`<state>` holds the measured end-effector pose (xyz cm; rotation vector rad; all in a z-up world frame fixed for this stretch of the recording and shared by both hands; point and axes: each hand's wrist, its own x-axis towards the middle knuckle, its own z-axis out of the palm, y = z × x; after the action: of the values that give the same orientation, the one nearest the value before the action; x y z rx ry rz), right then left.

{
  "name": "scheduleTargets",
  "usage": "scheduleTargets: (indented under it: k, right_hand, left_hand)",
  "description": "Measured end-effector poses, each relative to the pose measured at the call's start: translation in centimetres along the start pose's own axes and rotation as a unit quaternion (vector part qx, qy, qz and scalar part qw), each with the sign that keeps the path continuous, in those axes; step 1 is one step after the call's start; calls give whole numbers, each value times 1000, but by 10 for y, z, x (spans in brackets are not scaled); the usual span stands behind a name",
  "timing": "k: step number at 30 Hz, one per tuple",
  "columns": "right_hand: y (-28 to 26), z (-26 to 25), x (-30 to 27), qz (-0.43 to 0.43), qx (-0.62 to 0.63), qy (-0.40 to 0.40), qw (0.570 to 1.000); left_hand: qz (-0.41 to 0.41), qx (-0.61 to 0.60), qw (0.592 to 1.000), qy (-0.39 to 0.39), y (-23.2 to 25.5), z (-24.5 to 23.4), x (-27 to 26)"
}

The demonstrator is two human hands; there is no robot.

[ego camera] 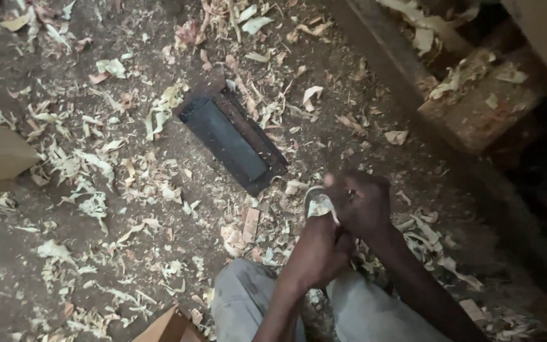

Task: Sharpening a metal plane blade on a sharpening stone placed on the floor

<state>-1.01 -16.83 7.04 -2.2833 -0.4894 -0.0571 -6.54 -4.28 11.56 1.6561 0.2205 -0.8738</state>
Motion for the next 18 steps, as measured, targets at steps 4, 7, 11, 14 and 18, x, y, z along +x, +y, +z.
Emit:
scheduleTargets:
  k: [4,7,11,14,18]
  right_hand:
    - [1,6,2,127,44,76,988]
    - [9,5,6,208,46,102,972]
    - [7,-9,23,246,79,141,956]
    - [4,-18,29,420,29,117,900]
    - [-9,-30,27,442,4,91,892]
  left_hand:
    - [96,30,995,20,-3,-6,1]
    - [84,36,996,-8,4,-12,-6]
    - [89,-106,990,-39,11,-27,-23]
    - [76,-315,946,11,4,-28,-34]
    - [40,-401,914,51,29,-43,-57]
